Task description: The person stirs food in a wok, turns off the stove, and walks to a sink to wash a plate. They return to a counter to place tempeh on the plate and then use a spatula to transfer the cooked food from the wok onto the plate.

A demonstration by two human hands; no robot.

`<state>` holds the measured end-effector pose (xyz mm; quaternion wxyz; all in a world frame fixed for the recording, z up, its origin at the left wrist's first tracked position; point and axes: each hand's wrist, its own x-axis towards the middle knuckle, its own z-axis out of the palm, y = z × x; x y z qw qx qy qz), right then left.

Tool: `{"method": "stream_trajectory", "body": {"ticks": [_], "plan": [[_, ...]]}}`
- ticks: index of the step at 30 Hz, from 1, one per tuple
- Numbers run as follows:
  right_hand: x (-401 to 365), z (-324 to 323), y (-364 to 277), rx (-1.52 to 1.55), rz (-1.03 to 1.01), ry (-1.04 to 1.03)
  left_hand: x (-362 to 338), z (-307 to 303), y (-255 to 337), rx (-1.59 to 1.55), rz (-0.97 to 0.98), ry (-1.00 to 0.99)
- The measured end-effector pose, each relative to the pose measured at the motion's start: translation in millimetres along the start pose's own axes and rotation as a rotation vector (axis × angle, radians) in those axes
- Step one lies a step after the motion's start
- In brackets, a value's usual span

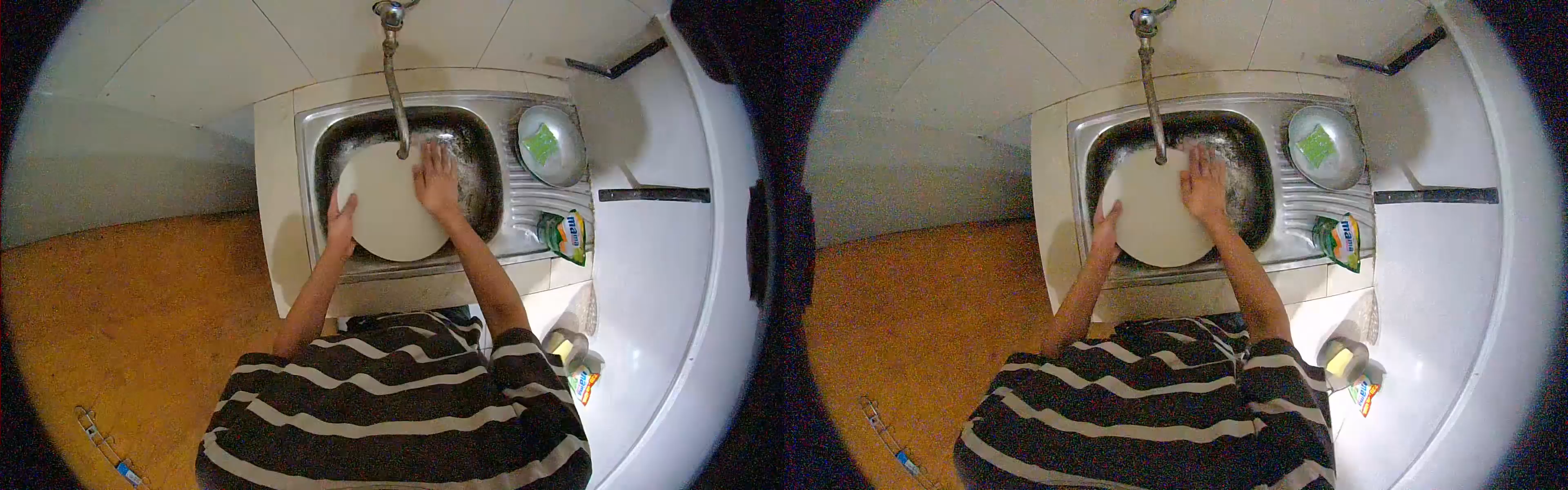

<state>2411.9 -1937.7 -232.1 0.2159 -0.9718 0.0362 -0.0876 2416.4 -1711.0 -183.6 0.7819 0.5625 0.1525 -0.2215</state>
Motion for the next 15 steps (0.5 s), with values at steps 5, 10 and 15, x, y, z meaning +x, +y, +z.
{"method": "stream_trajectory", "body": {"ticks": [5,10,15], "plan": [[-48.7,7.4,-54.2,0.191,0.031,-0.074,6.7,4.1,7.4,-0.006,0.031,0.015],[22.6,12.5,-42.8,0.111,-0.064,0.064,-3.6,21.0,-3.7,0.124,-0.025,0.046],[-10.1,-2.8,23.8,0.162,0.258,0.029,-4.6,14.9,24.9,-0.045,0.006,0.020]]}}
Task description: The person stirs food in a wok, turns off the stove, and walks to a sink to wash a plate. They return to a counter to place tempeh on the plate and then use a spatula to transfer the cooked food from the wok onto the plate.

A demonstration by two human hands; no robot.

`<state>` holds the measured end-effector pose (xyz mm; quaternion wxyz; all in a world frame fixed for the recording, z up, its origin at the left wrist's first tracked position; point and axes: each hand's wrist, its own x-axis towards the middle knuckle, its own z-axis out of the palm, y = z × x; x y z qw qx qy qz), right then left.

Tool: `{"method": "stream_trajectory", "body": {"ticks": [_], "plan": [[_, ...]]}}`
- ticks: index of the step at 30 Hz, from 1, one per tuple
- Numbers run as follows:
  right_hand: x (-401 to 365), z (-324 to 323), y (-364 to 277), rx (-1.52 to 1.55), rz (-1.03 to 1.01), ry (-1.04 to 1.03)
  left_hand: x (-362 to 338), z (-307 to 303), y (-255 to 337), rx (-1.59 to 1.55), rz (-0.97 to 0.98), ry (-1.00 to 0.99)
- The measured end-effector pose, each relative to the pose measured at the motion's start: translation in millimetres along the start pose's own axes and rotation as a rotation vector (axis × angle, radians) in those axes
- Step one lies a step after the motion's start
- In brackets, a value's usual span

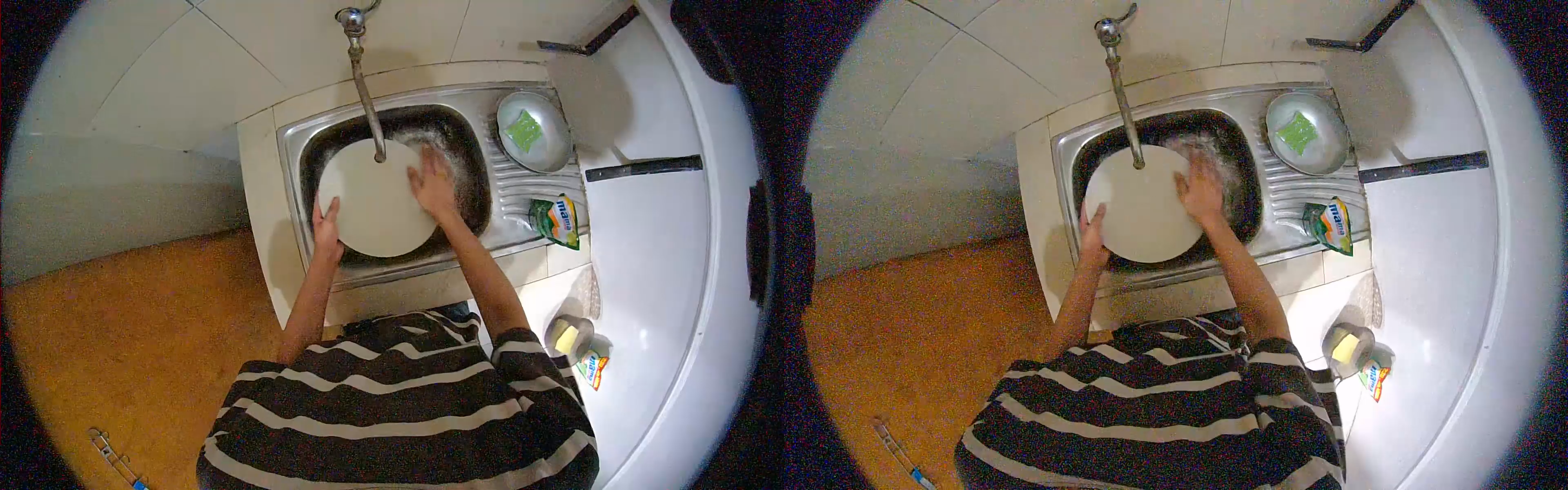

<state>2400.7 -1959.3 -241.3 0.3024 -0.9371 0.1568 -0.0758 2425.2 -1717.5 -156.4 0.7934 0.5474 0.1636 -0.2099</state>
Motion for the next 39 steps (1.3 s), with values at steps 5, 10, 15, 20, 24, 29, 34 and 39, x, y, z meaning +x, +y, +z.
{"method": "stream_trajectory", "body": {"ticks": [5,10,15,20,24,29,34,39], "plan": [[-43.6,-55.2,-4.4,1.559,0.720,-0.488,9.4,-4.6,13.4,0.044,-0.062,-0.021],[-63.1,-54.8,-2.3,1.624,0.818,-0.261,20.9,18.0,26.5,0.886,0.048,-0.041],[-75.0,-51.5,-23.3,1.546,0.804,-0.056,40.1,48.2,-26.1,2.030,1.058,0.120],[-90.6,-38.1,-52.9,1.476,0.909,0.008,87.3,90.8,-41.7,1.648,1.037,-0.201],[-95.2,-52.0,-57.3,1.555,0.881,0.015,106.0,80.1,-23.0,1.590,0.758,-0.026],[-86.2,-37.4,-44.2,1.569,0.847,0.058,38.2,75.0,-34.9,1.768,0.867,-0.245],[-80.4,-32.1,-49.2,1.493,0.832,0.044,33.7,78.3,-39.0,1.658,0.924,-0.352],[-100.0,-63.7,-68.6,1.392,0.756,0.024,104.8,29.4,-33.7,1.600,0.838,0.039]]}}
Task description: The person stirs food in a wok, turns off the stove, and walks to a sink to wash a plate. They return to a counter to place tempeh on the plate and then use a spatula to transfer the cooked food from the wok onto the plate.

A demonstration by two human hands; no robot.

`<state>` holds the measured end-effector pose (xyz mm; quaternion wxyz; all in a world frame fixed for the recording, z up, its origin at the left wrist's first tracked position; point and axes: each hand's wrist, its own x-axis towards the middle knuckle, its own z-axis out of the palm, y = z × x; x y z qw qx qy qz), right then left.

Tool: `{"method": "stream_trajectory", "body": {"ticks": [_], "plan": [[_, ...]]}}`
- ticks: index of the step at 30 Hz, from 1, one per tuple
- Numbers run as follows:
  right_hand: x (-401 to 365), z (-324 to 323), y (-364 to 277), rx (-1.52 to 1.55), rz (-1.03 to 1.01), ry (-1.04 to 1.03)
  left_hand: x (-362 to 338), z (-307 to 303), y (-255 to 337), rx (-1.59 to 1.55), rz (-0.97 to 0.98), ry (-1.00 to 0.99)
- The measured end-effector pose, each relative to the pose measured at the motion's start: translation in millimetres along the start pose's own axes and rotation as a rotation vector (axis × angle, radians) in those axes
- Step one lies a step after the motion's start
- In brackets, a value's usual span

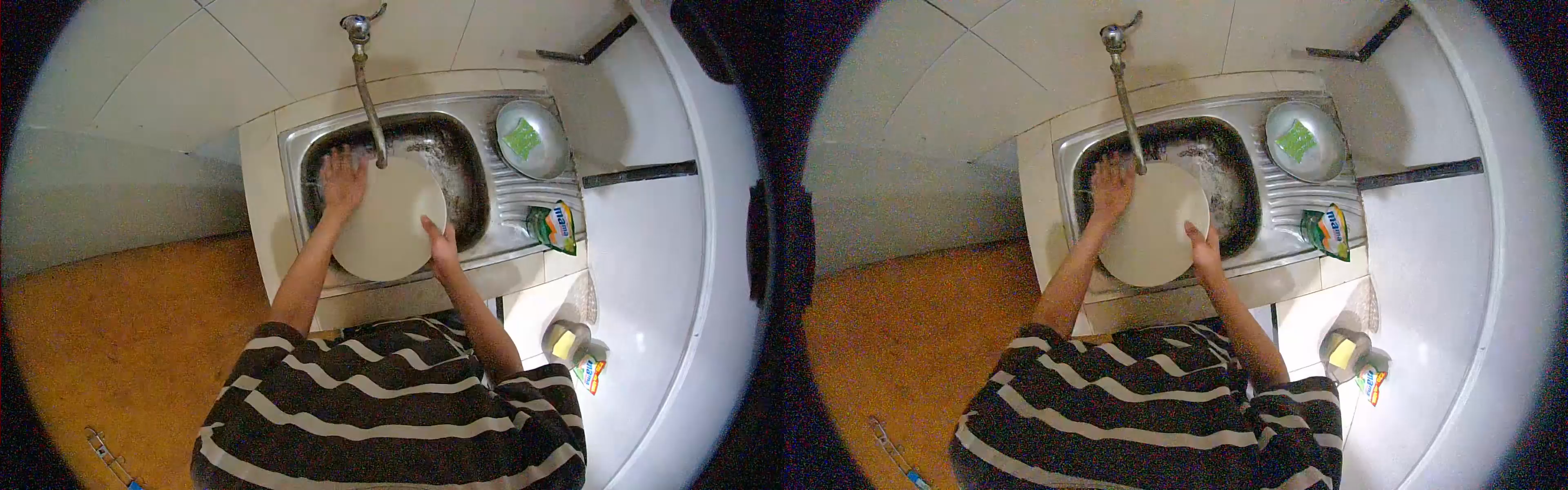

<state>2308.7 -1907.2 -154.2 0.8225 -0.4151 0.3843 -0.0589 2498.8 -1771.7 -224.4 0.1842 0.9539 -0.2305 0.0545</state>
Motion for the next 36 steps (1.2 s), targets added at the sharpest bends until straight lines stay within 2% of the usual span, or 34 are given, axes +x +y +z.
{"method": "stream_trajectory", "body": {"ticks": [1,2,6,7,9,10,12,13,15,16,18,20,22,23,24,25,26,27,29,31,33,36], "plan": [[3.8,-0.8,0.0,-0.002,-0.004,-0.003,1.3,-2.1,0.8,0.018,-0.145,-0.044],[10.7,-2.7,3.3,-0.044,-0.048,-0.025,-6.1,-1.5,8.4,0.019,-0.142,-0.041],[44.6,-3.2,28.7,-0.012,-0.113,-0.048,-56.6,-41.3,94.1,-0.252,0.325,-0.280],[42.8,-1.3,27.2,-0.012,-0.109,-0.049,-55.5,-42.9,93.0,-0.250,0.322,-0.282],[32.2,0.9,16.3,0.020,-0.117,-0.070,-47.7,-41.7,88.7,-0.329,0.311,-0.285],[22.5,-0.6,10.6,0.017,-0.110,-0.066,-38.9,-29.9,76.8,-0.131,0.299,-0.209],[8.1,-5.6,1.5,-0.126,-0.080,-0.026,-17.2,10.2,22.4,-0.046,0.101,-0.180],[4.9,-8.0,2.2,-0.130,-0.079,-0.026,-14.1,6.4,12.8,-0.049,0.097,-0.180],[0.1,-13.3,2.8,-0.140,-0.072,-0.059,-13.0,-1.4,5.6,-0.024,-0.065,-0.206],[6.2,-16.2,4.8,-0.144,-0.069,-0.063,-23.3,-4.6,14.3,-0.259,0.015,-0.082],[28.3,-18.0,11.6,-0.189,-0.088,-0.103,-55.9,-17.7,54.1,-0.066,0.231,-0.075],[42.9,-10.6,14.2,-0.145,-0.170,-0.111,-77.3,-37.4,86.0,-0.182,0.366,-0.251],[46.4,-2.7,-0.1,-0.184,-0.325,-0.174,-73.4,-41.3,78.7,-0.159,0.397,-0.266],[41.2,-4.6,-6.9,-0.181,-0.324,-0.177,-72.7,-45.5,70.5,-0.139,0.417,-0.280],[34.4,-10.0,-12.8,-0.246,-0.256,-0.086,-65.8,-35.1,43.0,-0.225,0.317,-0.194],[31.0,-18.2,-18.6,-0.312,-0.192,0.003,-60.2,-30.0,10.0,-0.192,0.199,-0.195],[46.0,-41.3,-0.7,-0.274,-0.252,0.006,-48.4,-32.6,-22.4,-0.159,0.084,-0.190],[36.7,-46.5,-11.9,-0.270,-0.258,0.001,-29.7,-42.3,-51.3,-0.086,0.154,-0.076],[-0.5,-47.5,-46.5,-0.468,-0.340,0.152,19.9,-127.3,-27.7,-0.196,0.138,0.149],[-20.3,-54.7,-66.2,-0.474,-0.379,0.136,68.4,-184.8,2.2,-0.122,0.155,0.394],[-40.6,-49.4,-88.4,-0.485,-0.422,0.113,112.6,-232.4,45.9,-0.297,0.226,0.398],[-65.0,-42.5,-108.6,-0.628,-0.465,0.181,188.8,-226.6,77.6,-0.203,0.406,0.419]]}}
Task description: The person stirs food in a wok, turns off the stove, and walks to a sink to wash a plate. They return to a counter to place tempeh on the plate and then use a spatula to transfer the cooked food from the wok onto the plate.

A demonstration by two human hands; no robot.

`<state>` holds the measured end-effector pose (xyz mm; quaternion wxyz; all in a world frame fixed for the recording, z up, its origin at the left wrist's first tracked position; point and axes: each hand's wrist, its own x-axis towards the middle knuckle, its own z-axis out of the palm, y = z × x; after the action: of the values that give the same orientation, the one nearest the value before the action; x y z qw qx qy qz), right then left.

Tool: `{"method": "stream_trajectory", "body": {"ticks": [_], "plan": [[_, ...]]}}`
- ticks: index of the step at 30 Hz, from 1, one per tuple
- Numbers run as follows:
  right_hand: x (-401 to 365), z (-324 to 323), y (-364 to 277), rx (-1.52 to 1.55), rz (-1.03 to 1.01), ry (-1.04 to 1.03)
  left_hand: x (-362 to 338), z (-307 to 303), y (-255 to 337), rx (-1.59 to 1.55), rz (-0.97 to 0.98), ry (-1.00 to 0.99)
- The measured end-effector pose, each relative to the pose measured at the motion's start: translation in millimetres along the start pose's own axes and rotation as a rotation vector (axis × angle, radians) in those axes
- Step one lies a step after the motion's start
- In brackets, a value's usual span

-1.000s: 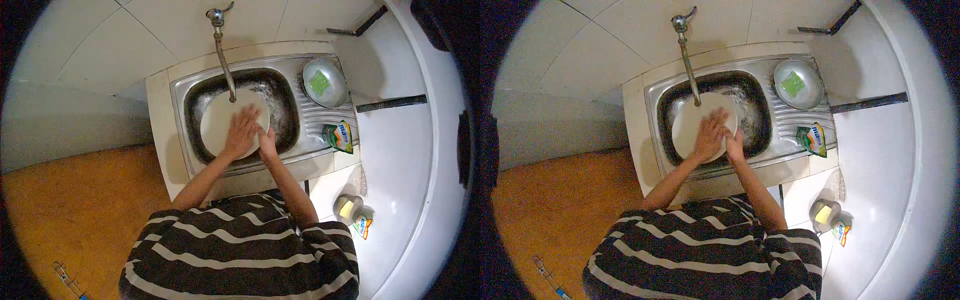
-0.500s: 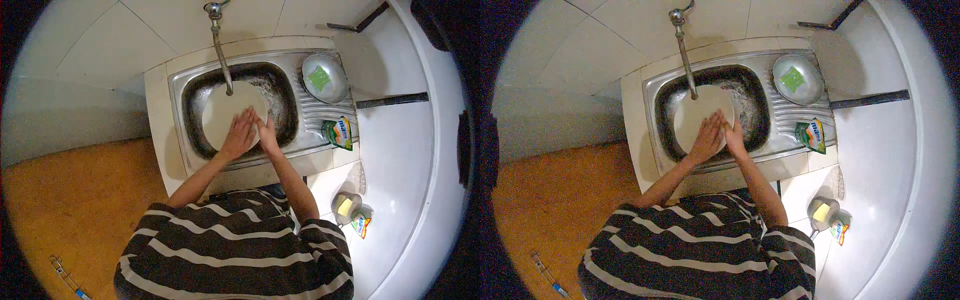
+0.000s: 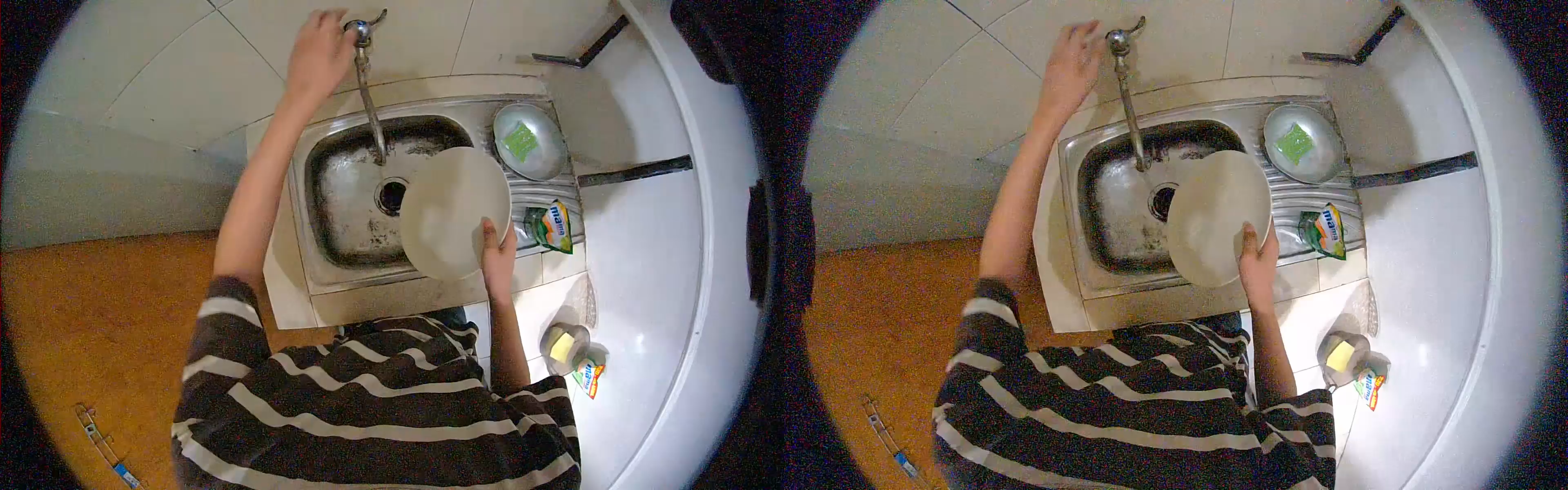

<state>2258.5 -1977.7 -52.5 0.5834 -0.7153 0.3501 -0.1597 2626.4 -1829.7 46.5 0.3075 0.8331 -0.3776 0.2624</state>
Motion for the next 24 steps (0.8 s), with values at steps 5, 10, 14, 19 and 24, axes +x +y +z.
{"method": "stream_trajectory", "body": {"ticks": [5,10,14,19,24], "plan": [[-16.2,-14.1,-26.5,0.007,-0.059,0.072,59.5,73.4,-16.6,0.356,0.028,-0.348],[-20.3,-22.5,-2.0,0.111,0.021,0.129,41.1,84.8,-6.4,0.314,0.094,-0.277],[-23.1,-17.8,18.7,0.320,0.083,0.100,30.2,55.9,-4.9,0.176,0.191,-0.408],[-37.3,-28.0,11.9,0.542,0.203,0.129,20.1,25.2,-4.1,-0.082,0.375,-0.351],[-66.0,-49.4,-30.6,0.580,0.196,0.285,-33.7,-21.3,88.0,-0.284,0.152,0.004]]}}
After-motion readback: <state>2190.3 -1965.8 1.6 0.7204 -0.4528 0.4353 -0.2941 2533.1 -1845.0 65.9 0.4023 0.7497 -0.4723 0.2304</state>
